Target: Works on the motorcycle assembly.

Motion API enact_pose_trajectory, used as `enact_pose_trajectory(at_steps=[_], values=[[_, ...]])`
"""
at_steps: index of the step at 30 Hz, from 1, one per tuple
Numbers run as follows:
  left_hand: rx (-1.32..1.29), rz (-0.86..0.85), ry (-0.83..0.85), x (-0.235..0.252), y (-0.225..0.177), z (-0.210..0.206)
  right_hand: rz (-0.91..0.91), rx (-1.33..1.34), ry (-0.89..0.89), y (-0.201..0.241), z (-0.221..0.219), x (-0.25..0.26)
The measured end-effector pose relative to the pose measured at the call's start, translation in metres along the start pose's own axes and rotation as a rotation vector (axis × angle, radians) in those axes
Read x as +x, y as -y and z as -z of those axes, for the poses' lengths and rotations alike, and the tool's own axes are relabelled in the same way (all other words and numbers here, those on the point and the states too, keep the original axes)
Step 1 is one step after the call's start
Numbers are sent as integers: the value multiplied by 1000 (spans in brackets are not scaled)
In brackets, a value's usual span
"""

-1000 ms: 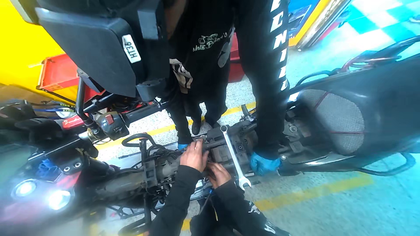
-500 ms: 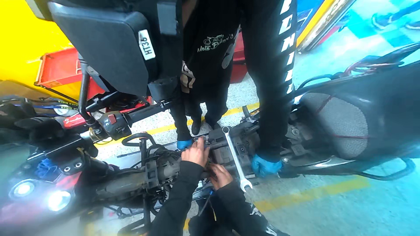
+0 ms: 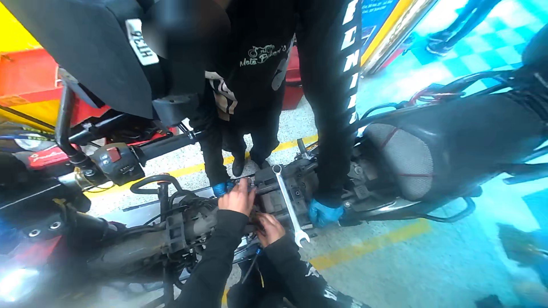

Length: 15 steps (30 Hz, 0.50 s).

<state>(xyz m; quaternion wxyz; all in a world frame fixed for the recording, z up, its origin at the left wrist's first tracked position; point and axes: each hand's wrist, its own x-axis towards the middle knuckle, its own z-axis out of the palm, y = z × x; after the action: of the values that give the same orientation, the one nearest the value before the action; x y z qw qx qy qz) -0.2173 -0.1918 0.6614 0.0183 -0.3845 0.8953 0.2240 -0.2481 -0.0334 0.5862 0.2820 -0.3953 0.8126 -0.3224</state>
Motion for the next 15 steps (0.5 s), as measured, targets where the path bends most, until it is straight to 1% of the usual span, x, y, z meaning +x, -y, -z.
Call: enact_pose_trajectory(at_steps=[1, 2, 4, 5, 7, 8, 9, 11, 12, 13, 14, 15], values=[[12, 0, -9, 0, -1, 0, -4, 0, 11, 2, 0, 1], [-16, -16, 16, 0, -2, 1, -9, 2, 23, 4, 1, 1], [-129, -33, 129, 2, -3, 1, -13, -2, 32, 7, 4, 1], [-163, -30, 138, 1, -2, 0, -13, -5, 43, 8, 6, 0], [-149, -35, 86, -6, 1, 2, 9, -15, 35, 11, 11, -8], [-149, -59, 19, -14, 4, 8, 23, -35, -15, 11, 17, -14], [-177, -101, -84, -27, 8, 15, 29, -84, -122, 9, 23, -23], [-291, -200, -330, -64, 19, 31, -58, -246, -310, 0, 42, -47], [-363, -221, -433, -88, 25, 40, -149, -305, -335, -5, 55, -57], [-450, -221, -513, -115, 32, 47, -249, -335, -310, -12, 64, -66], [-546, -212, -569, -142, 38, 52, -334, -340, -263, -19, 69, -69], [-633, -203, -604, -165, 45, 54, -382, -334, -224, -26, 69, -67]])
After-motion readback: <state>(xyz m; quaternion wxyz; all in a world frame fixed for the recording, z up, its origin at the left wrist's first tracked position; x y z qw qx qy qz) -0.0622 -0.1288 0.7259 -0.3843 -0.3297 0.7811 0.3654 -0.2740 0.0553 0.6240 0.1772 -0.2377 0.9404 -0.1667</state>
